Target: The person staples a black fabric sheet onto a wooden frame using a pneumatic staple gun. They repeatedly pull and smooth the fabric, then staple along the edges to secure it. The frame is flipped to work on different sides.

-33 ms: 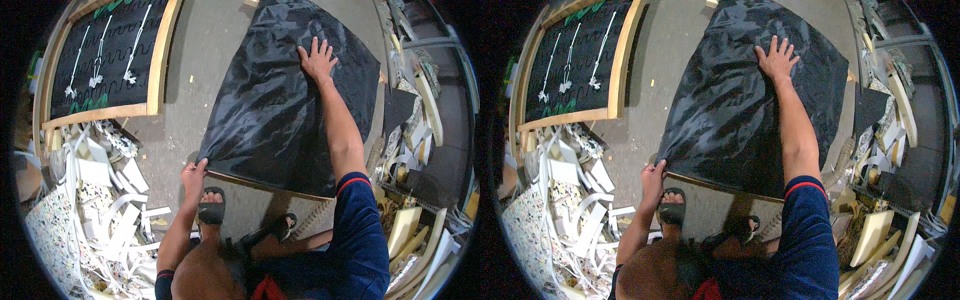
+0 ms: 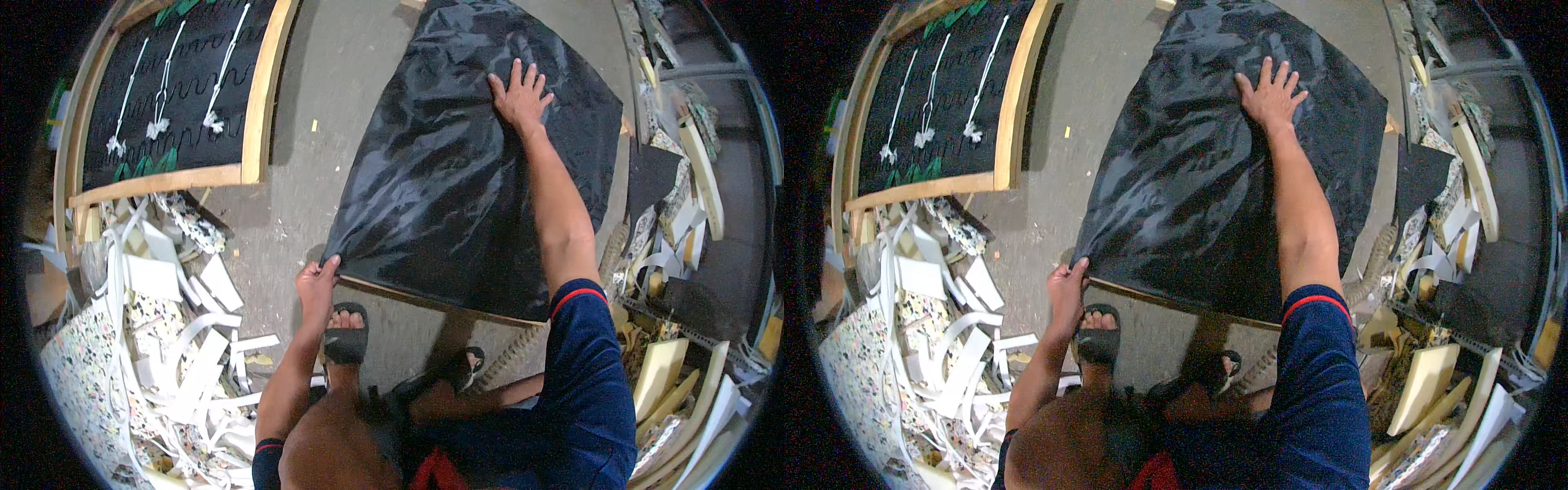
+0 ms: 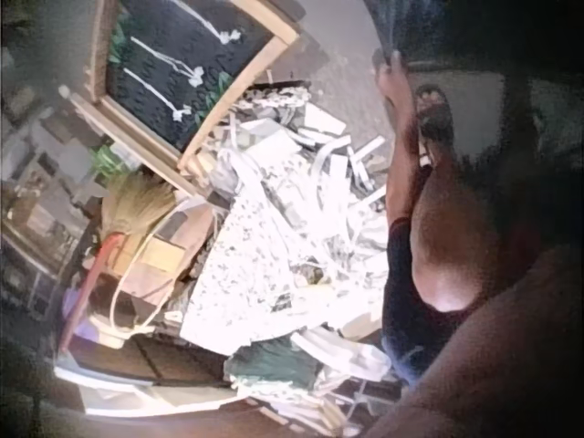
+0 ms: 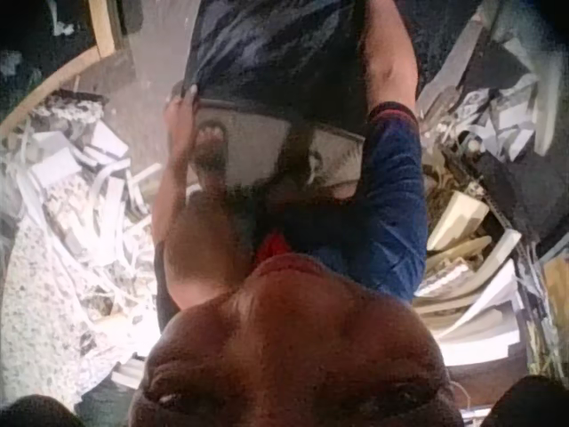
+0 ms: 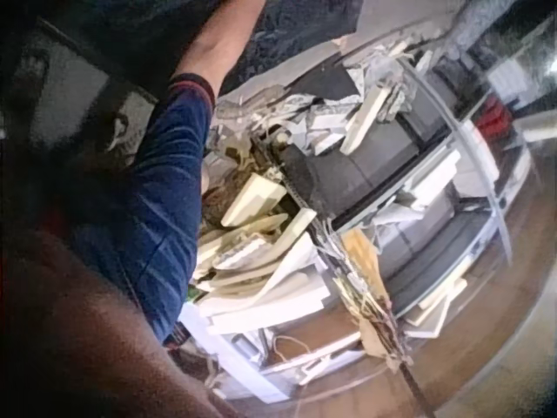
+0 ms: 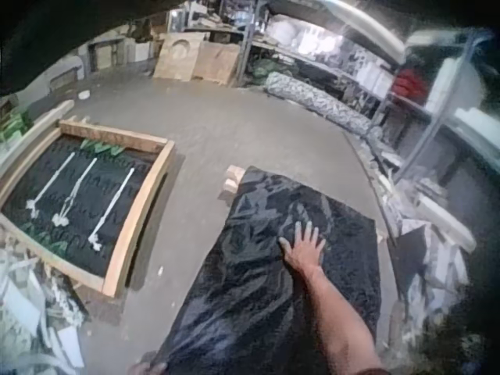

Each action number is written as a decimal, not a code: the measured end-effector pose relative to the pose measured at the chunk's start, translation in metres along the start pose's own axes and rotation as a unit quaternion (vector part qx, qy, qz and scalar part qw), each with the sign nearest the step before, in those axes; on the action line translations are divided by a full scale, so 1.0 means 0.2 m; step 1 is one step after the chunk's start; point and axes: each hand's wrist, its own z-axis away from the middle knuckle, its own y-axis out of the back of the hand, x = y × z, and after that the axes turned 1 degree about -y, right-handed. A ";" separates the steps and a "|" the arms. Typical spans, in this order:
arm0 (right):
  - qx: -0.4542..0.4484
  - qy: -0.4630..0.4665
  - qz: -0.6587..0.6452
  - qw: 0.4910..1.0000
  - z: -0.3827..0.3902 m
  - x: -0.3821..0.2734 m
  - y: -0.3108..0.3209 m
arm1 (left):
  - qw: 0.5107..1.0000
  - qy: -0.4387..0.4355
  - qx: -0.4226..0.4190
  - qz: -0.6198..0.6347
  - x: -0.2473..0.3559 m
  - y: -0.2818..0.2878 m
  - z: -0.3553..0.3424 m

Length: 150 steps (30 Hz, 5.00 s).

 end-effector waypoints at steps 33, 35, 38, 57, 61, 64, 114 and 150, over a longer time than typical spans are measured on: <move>-0.040 -0.044 0.053 0.997 -0.08 -0.07 0.02 | 0.999 -0.020 -0.026 0.020 -0.08 0.00 -0.03; -0.036 -0.045 0.048 0.997 -0.07 -0.07 0.02 | 0.999 -0.032 -0.021 0.021 -0.09 0.00 -0.04; -0.042 -0.048 0.055 0.996 -0.07 -0.07 0.03 | 0.998 -0.048 -0.021 0.022 -0.10 0.01 -0.04; -0.053 -0.056 0.017 0.997 -0.11 -0.07 0.06 | 0.999 -0.031 0.004 0.013 -0.16 0.01 -0.06; 0.112 0.042 -0.018 0.993 -0.04 -0.19 0.20 | 0.999 -0.031 0.023 0.001 -0.14 -0.01 -0.05; 0.285 0.309 -0.123 0.899 0.12 -0.44 0.35 | 0.999 -0.027 0.031 -0.007 -0.12 -0.01 -0.04; -0.519 0.609 -0.131 0.585 1.06 -1.42 0.12 | 0.998 -0.063 -0.024 -0.019 -0.05 -0.07 0.16; -0.589 0.718 0.058 0.366 1.06 -1.28 -0.32 | 0.983 -0.120 -0.135 0.032 0.21 -0.09 0.32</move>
